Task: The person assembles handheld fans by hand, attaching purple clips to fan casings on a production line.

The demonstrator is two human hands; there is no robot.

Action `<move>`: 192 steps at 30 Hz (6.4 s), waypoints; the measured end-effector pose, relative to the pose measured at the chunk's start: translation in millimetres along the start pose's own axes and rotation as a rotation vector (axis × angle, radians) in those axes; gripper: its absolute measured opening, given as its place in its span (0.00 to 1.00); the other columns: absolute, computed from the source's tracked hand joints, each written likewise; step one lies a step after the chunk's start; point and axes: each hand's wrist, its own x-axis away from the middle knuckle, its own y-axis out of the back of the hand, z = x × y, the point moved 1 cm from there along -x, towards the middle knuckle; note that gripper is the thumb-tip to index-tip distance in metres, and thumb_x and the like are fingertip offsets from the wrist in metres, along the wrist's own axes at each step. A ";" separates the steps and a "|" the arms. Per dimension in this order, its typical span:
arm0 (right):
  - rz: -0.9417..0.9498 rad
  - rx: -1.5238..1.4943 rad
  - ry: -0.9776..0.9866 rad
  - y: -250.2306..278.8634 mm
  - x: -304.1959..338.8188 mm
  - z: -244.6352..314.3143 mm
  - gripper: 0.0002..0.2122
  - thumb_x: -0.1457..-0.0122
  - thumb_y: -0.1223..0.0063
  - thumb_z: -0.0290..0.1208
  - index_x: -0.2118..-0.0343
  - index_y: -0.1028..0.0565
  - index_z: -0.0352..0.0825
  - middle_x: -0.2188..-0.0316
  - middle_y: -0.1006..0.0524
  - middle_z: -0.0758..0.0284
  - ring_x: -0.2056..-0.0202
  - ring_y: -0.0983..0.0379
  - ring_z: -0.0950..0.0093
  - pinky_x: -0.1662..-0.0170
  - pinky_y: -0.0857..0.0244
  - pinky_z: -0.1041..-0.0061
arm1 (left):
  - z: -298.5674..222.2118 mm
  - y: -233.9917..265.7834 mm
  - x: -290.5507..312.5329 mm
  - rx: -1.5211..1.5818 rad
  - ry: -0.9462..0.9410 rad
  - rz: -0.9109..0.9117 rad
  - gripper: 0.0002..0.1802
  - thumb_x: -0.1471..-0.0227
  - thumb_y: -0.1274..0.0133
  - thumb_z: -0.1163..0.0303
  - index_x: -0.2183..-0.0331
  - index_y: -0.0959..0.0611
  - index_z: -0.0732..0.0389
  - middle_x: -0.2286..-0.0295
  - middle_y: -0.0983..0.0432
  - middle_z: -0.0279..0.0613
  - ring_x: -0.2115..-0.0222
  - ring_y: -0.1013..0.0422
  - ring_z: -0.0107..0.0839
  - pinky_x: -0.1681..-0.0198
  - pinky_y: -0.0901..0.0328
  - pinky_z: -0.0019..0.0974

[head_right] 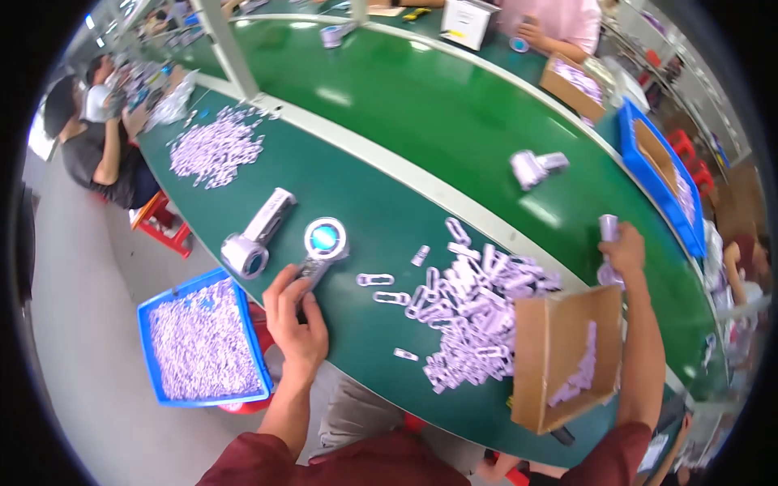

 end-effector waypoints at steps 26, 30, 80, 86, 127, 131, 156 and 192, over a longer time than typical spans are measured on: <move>-0.297 -0.350 1.673 24.9 147.2 406.2 0.19 0.55 0.36 0.41 0.63 0.29 0.37 0.68 0.30 0.67 0.58 0.28 0.68 0.40 0.40 0.59 | 11.4 10.5 19.1 -0.009 0.227 -0.186 0.14 0.51 0.52 0.85 0.59 0.26 0.70 0.55 0.33 0.56 0.53 0.35 0.50 0.49 0.40 0.48; -0.473 -0.268 1.330 38.4 64.5 340.4 0.13 0.53 0.47 0.25 0.62 0.27 0.35 0.65 0.26 0.64 0.60 0.26 0.64 0.50 0.32 0.65 | 10.0 7.8 17.5 -0.011 0.227 -0.188 0.14 0.52 0.54 0.86 0.60 0.26 0.71 0.55 0.33 0.55 0.53 0.35 0.49 0.49 0.41 0.47; -0.077 -0.153 0.222 99.6 272.8 72.0 0.10 0.47 0.43 0.31 0.67 0.21 0.29 0.72 0.21 0.51 0.70 0.23 0.52 0.66 0.29 0.58 | -142.2 67.8 160.1 1.192 0.770 0.653 0.16 0.40 0.49 0.63 0.56 0.30 0.64 0.75 0.26 0.41 0.80 0.27 0.30 0.75 0.32 0.32; 0.108 0.234 0.193 57.4 223.9 82.0 0.07 0.48 0.46 0.28 0.71 0.18 0.33 0.69 0.19 0.53 0.64 0.20 0.57 0.61 0.26 0.61 | -130.9 88.1 186.4 1.215 0.883 0.700 0.16 0.39 0.52 0.62 0.55 0.31 0.63 0.71 0.26 0.42 0.79 0.27 0.29 0.76 0.32 0.32; 0.584 -2.040 0.310 15.5 441.3 177.1 0.13 0.42 0.46 0.13 0.54 0.31 0.24 0.62 0.23 0.59 0.56 0.23 0.70 0.57 0.25 0.72 | -150.6 89.0 161.2 1.185 0.908 1.015 0.19 0.47 0.52 0.74 0.53 0.34 0.65 0.72 0.28 0.40 0.79 0.31 0.24 0.77 0.34 0.27; 0.404 -2.082 0.085 -5.0 441.4 186.6 0.13 0.42 0.46 0.16 0.54 0.30 0.25 0.61 0.23 0.61 0.60 0.24 0.74 0.58 0.26 0.75 | -158.1 80.0 158.5 1.053 0.856 0.957 0.19 0.49 0.52 0.78 0.54 0.34 0.66 0.73 0.28 0.39 0.81 0.33 0.22 0.80 0.36 0.27; 0.318 -2.216 0.055 10.7 452.2 175.6 0.12 0.42 0.43 0.18 0.55 0.27 0.23 0.61 0.21 0.60 0.62 0.22 0.75 0.60 0.24 0.76 | -170.4 84.8 159.0 0.828 0.454 0.915 0.34 0.49 0.45 0.70 0.44 0.41 0.70 0.55 0.33 0.49 0.54 0.34 0.32 0.51 0.37 0.37; 0.339 -1.696 0.022 28.8 457.4 173.8 0.06 0.48 0.43 0.19 0.67 0.25 0.24 0.76 0.19 0.61 0.74 0.20 0.79 0.71 0.27 0.80 | -161.0 93.1 166.1 0.853 0.345 0.829 0.39 0.59 0.45 0.82 0.45 0.43 0.68 0.54 0.34 0.52 0.54 0.31 0.36 0.49 0.35 0.38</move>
